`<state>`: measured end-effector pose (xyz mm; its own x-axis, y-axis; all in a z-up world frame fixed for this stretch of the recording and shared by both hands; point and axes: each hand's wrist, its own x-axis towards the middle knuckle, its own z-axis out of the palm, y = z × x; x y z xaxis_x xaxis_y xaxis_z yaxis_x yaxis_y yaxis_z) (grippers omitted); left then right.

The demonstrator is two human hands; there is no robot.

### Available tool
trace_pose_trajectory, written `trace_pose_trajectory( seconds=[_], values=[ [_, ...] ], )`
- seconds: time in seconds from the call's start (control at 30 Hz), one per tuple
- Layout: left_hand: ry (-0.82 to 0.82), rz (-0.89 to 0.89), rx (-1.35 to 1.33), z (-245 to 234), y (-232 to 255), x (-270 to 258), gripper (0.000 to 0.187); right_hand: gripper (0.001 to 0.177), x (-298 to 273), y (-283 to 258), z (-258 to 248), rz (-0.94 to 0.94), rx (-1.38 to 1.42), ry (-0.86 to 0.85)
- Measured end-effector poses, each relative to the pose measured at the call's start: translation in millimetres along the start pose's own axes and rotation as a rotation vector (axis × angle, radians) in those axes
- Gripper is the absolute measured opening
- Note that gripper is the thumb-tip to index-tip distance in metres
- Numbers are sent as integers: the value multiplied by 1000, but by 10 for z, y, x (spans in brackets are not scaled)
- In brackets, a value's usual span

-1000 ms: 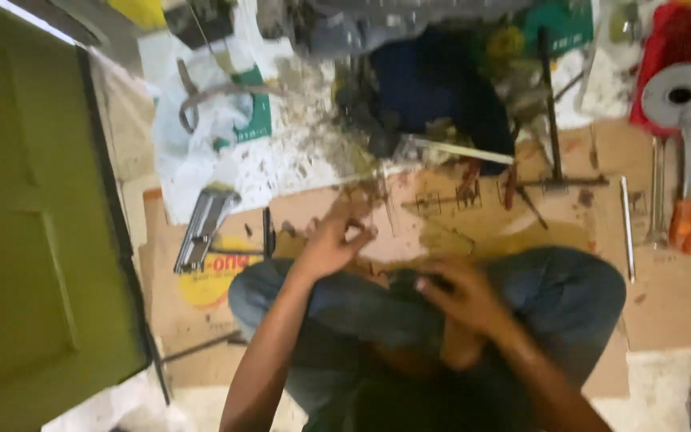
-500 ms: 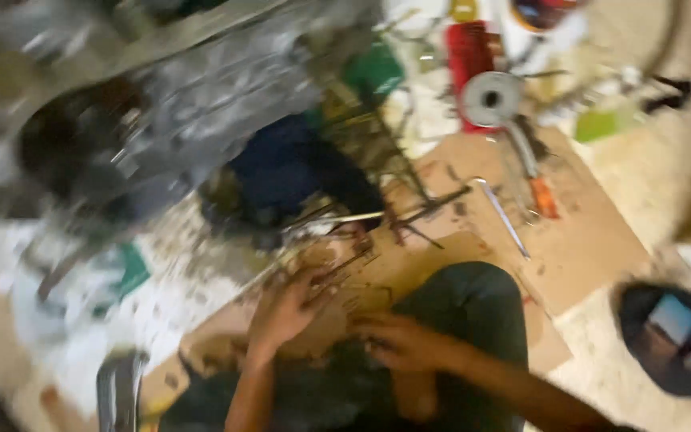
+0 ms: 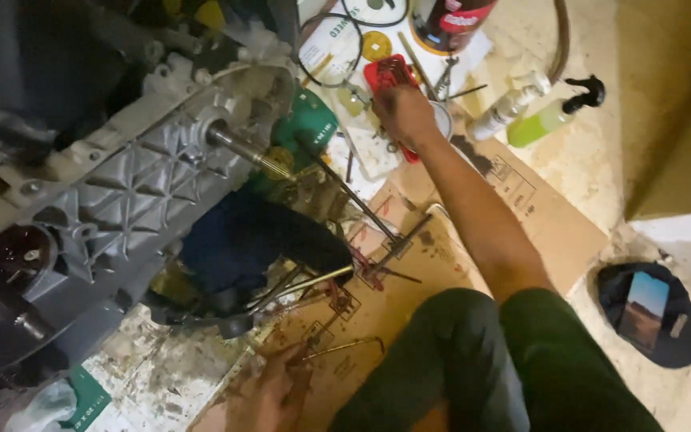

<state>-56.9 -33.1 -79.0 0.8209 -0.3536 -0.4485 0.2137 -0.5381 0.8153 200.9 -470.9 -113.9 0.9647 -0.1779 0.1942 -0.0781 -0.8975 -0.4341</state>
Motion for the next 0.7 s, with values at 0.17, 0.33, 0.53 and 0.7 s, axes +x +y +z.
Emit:
trace_pose_trajectory(
  seconds=[0.17,0.33,0.53,0.7],
  values=[
    [14,-463,-144,373,-1872,862,35,29,420,293,672,176,-175,-132],
    [126,-89,66,-7,35,-37,34,31,444,166,634,275,-197,-221],
    [-144,-126,646,-236,428,-47,45,13,-132,-382,105,333,531,110],
    [410,323,189,-33,284,-126,27,11,-1252,-1104,-179,547,2006,-269]
  ],
)
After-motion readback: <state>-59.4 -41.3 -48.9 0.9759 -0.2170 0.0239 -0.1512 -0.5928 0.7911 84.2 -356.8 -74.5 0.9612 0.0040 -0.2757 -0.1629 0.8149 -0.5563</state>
